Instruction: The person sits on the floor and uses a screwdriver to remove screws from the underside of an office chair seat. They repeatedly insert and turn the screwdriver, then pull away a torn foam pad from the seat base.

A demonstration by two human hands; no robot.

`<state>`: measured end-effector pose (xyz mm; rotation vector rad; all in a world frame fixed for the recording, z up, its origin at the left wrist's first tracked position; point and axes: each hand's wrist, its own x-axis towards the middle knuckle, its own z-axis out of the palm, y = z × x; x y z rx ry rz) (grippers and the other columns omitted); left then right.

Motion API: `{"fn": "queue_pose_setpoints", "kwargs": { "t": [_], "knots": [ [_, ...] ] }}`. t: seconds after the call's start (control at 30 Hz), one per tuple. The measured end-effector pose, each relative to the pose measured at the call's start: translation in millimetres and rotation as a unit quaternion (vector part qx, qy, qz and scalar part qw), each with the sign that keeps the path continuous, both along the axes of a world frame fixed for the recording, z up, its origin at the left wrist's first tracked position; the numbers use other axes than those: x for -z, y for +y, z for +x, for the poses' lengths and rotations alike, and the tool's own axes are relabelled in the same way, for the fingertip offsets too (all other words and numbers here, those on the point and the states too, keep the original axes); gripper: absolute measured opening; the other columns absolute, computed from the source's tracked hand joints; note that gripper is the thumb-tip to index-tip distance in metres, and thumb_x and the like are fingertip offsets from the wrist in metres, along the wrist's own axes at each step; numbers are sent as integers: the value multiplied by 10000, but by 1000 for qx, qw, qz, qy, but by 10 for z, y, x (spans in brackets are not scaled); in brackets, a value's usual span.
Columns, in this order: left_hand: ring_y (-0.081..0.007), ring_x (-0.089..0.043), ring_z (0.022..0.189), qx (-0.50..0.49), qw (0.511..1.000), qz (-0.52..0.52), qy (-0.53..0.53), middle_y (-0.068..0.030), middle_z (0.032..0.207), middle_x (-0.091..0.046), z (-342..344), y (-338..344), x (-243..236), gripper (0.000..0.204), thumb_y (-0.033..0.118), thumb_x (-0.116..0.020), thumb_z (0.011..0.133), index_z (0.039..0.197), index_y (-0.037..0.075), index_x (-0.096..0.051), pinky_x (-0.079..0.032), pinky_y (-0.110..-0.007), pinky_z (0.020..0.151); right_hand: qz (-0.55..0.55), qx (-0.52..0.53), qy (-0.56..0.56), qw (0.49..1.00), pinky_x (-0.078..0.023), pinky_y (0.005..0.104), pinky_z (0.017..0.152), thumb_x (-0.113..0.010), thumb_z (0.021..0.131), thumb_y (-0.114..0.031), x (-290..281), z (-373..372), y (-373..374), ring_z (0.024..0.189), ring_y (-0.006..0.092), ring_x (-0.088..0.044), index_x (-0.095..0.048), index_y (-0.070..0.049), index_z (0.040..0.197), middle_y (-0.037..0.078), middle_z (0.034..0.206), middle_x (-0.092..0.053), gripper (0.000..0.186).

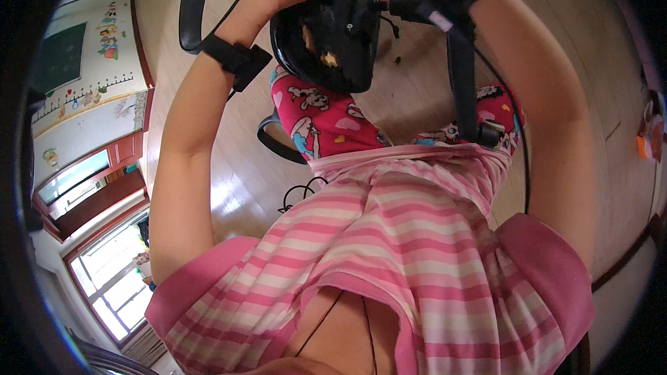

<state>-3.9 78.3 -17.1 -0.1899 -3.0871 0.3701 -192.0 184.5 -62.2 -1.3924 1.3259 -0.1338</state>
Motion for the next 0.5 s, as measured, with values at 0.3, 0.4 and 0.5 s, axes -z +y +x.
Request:
{"fn": "queue_pose_setpoints", "kwargs": {
  "t": [0.3, 0.4, 0.5],
  "knots": [
    [-176, -568, 1054, 18, 999, 7, -41, 20, 933, -688, 3, 22, -201, 201, 333, -699, 757, 735, 136, -735, -381, -463, 999, 162, 300, -396, 853, -232, 148, 324, -544, 989, -384, 21, -64, 687, 415, 2, -296, -611, 33, 1097, -61, 583, -369, 436],
    [-264, -478, 1178, 53, 996, 23, 64, 30, 1136, -622, 95, -89, -291, 185, 365, -724, 750, 820, 195, -750, -379, -485, 993, 100, 295, -302, 901, -185, 140, 314, -543, 988, -416, 0, 32, 645, 408, -15, -243, -622, 17, 1084, -82, 573, -342, 451],
    [-277, -479, 1160, 30, 1000, 4, 1, 47, 1118, -626, 101, -129, -296, 174, 389, -722, 754, 828, 235, -758, -388, -467, 964, 0, 241, -94, 966, -265, 193, 342, -559, 979, -411, -11, 48, 571, 412, 30, -311, -652, -12, 1022, -47, 573, -415, 412]
  ]
}}
